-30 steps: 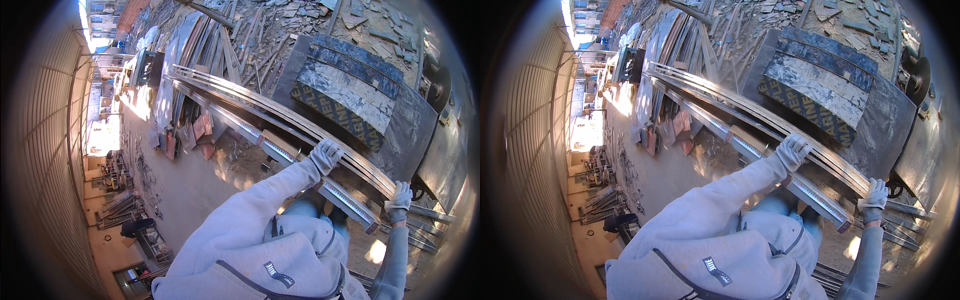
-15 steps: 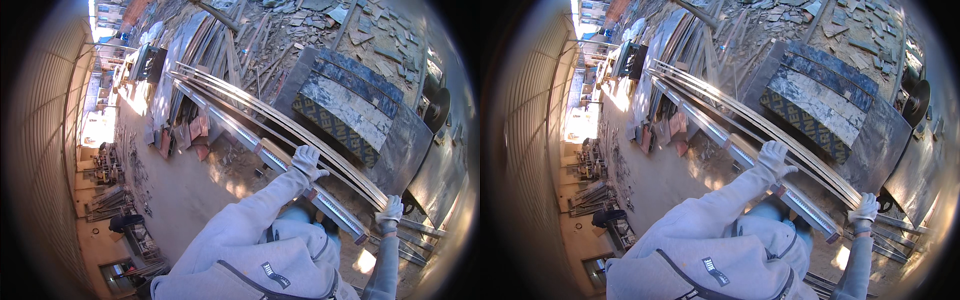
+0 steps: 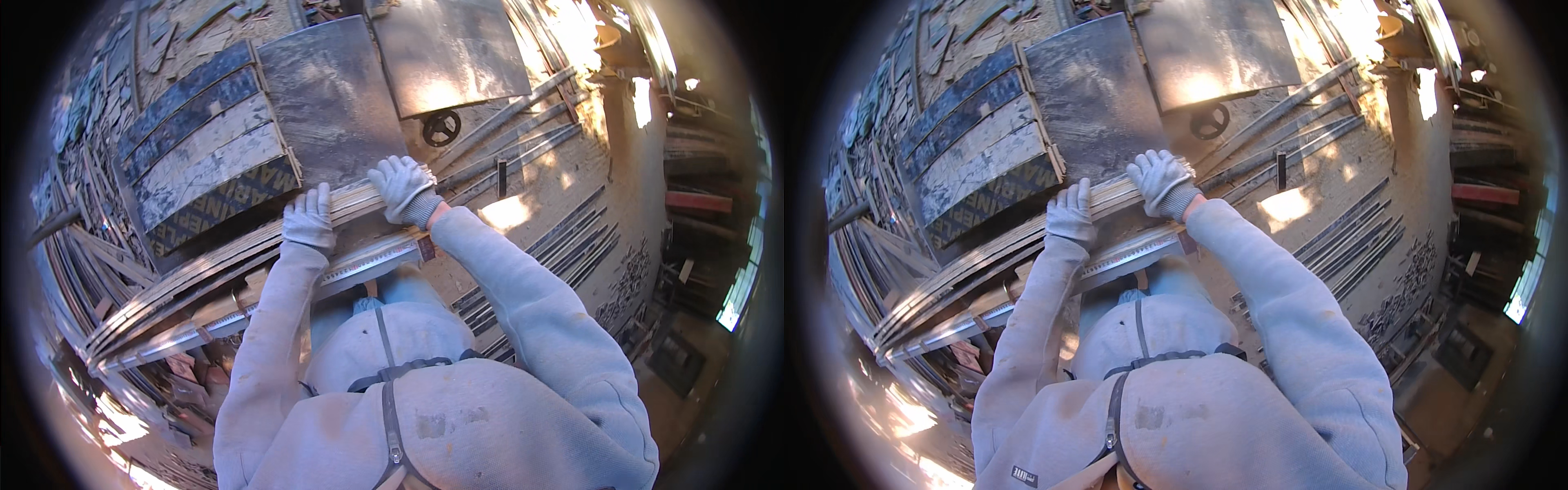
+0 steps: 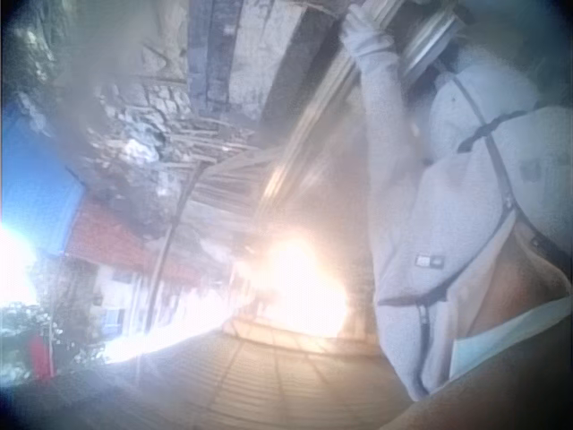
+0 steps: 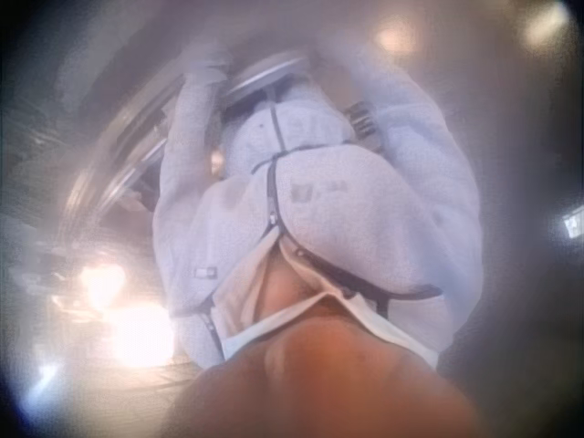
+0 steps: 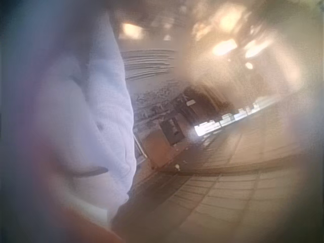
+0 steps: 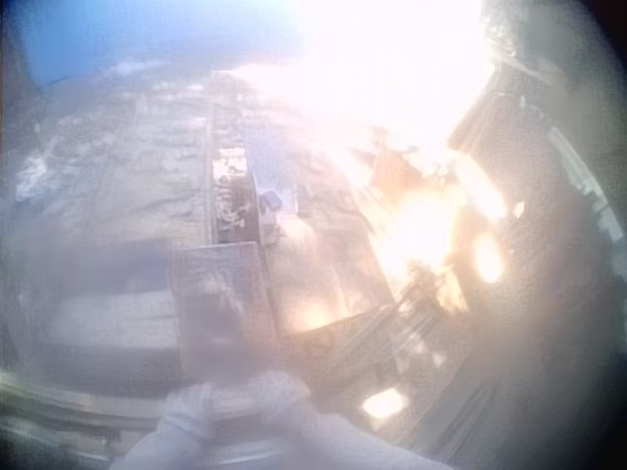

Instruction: The person picks up metal strips, places them on a manual shear, and cuts them to length. The person repeats this process for several strips, stacking the cut pieces on the table.

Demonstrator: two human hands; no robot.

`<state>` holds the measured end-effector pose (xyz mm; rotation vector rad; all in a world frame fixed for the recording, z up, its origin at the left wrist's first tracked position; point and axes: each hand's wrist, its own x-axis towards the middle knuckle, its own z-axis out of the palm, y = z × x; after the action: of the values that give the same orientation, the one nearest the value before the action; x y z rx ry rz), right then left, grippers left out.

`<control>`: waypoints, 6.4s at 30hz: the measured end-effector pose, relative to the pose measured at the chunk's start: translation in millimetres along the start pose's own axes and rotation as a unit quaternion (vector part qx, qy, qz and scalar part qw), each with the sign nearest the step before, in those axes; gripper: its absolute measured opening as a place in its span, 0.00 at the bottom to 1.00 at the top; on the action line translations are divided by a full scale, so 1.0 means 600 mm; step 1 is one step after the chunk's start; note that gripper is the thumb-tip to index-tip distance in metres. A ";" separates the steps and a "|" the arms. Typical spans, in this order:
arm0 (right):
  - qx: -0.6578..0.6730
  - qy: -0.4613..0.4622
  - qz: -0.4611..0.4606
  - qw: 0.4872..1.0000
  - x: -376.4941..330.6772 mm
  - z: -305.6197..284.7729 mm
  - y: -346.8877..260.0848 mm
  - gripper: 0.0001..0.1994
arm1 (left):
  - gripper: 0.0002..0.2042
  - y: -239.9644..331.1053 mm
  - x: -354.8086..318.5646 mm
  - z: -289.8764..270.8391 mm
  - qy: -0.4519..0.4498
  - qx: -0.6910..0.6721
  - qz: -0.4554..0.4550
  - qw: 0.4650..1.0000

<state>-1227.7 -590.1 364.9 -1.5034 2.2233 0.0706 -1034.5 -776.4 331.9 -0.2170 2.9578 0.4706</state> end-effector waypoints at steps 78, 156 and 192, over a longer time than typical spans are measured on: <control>-0.075 0.168 -0.018 0.983 -0.095 0.094 -0.066 0.18 | 0.35 0.072 -0.068 0.073 0.107 0.112 -0.076 0.985; -0.112 0.183 -0.052 0.975 -0.354 0.296 -0.131 0.15 | 0.29 0.290 -0.300 0.183 0.037 0.099 -0.106 0.989; 0.265 -0.036 0.097 0.959 -1.145 0.320 -0.351 0.33 | 0.33 0.652 -0.761 -0.092 0.541 -0.800 -0.182 0.187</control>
<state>-767.0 -23.2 506.2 -0.9772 2.0979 -0.3744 -657.2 -371.1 572.5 0.7871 -0.1965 -1.8084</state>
